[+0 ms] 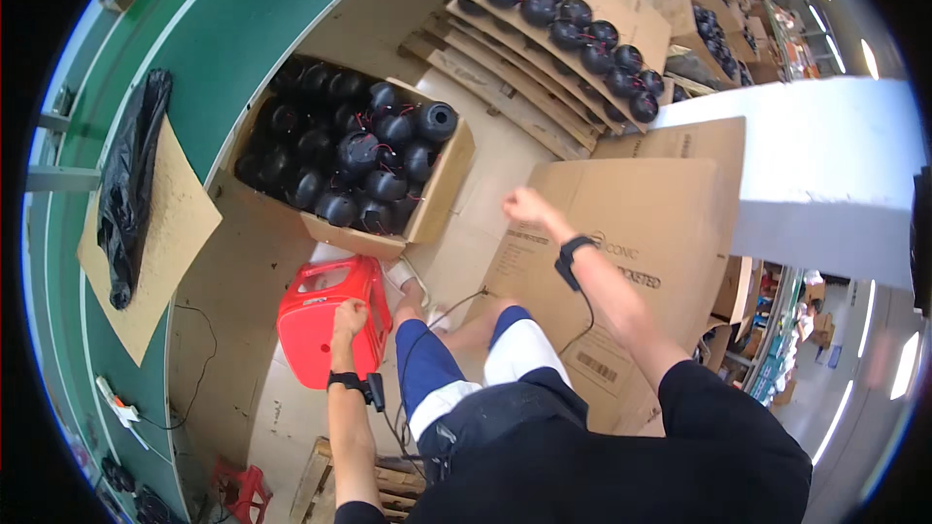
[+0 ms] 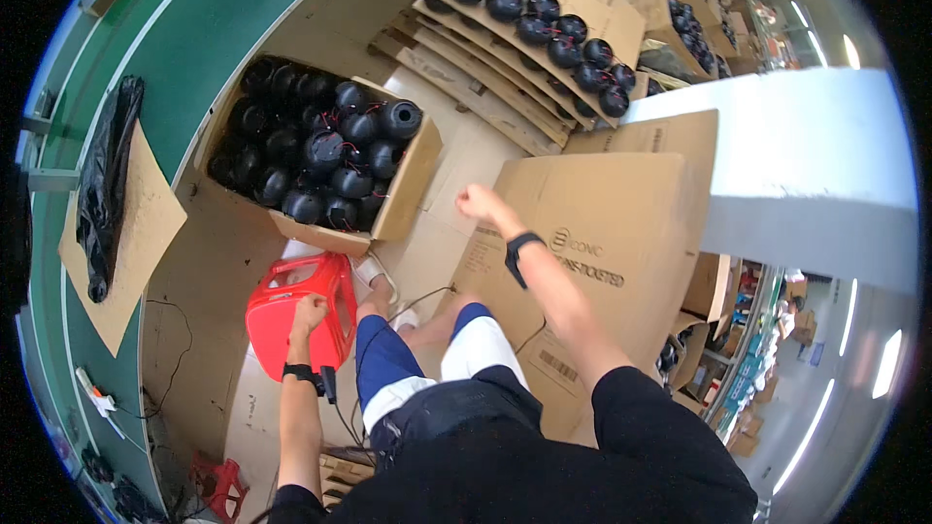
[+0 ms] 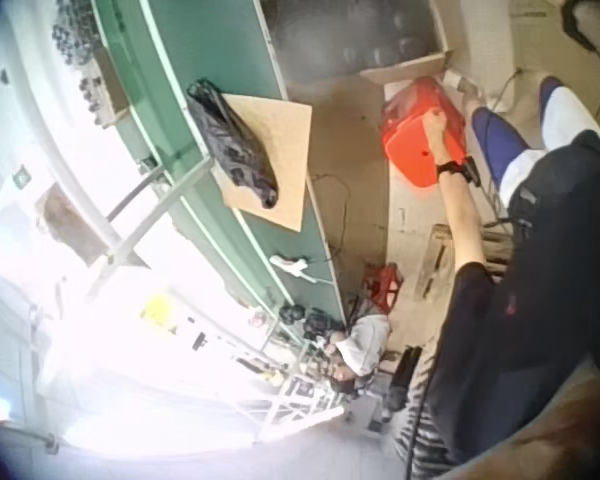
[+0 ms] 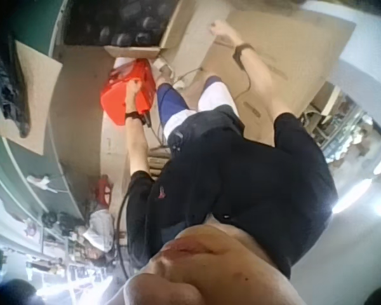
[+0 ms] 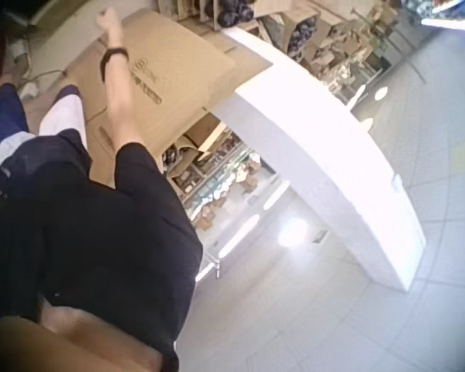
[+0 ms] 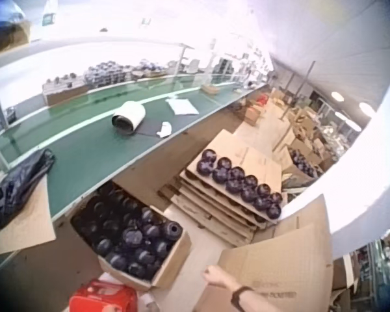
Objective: Assembling and gluing circular plastic components at an assembly line, then packing them into boxes.
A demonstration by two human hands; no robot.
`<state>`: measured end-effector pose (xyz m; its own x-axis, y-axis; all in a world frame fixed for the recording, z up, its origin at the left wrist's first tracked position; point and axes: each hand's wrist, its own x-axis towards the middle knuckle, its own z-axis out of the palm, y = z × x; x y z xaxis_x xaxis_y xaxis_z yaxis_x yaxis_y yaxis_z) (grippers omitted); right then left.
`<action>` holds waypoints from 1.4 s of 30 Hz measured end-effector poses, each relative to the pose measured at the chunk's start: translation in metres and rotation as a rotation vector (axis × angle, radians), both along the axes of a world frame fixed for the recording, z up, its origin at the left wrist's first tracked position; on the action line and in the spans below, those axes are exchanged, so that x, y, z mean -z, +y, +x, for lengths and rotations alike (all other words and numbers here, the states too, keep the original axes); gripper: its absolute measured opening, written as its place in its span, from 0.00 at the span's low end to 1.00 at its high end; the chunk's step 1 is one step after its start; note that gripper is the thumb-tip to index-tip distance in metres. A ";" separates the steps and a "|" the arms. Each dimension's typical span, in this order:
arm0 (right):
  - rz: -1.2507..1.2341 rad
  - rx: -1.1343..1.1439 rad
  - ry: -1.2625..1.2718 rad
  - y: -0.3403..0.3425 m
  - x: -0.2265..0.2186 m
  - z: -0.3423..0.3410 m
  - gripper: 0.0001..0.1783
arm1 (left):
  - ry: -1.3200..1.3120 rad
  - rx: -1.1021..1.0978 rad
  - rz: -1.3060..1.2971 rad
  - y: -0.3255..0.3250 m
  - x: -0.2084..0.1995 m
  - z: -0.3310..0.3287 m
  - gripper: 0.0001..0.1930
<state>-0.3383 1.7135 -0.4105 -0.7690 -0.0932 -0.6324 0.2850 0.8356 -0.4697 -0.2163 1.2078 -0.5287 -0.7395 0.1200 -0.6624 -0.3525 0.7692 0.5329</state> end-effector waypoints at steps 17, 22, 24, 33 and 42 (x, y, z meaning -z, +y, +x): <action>-0.857 0.949 -0.524 -0.100 0.332 -0.115 0.35 | 0.122 -1.349 0.506 0.160 0.287 0.000 0.30; -0.422 0.882 -0.032 -0.075 0.402 -0.090 0.29 | 0.081 -1.513 0.264 0.210 0.289 -0.054 0.29; -0.386 0.878 0.088 -0.085 0.399 -0.099 0.28 | 0.090 -1.415 0.185 0.209 0.287 -0.052 0.26; -0.479 0.942 0.312 -0.170 0.408 -0.244 0.21 | -0.109 -1.158 0.013 0.120 0.285 -0.169 0.15; -0.199 0.360 0.400 -0.119 0.461 -0.629 0.43 | 0.123 -1.006 0.705 0.125 0.360 -0.493 0.31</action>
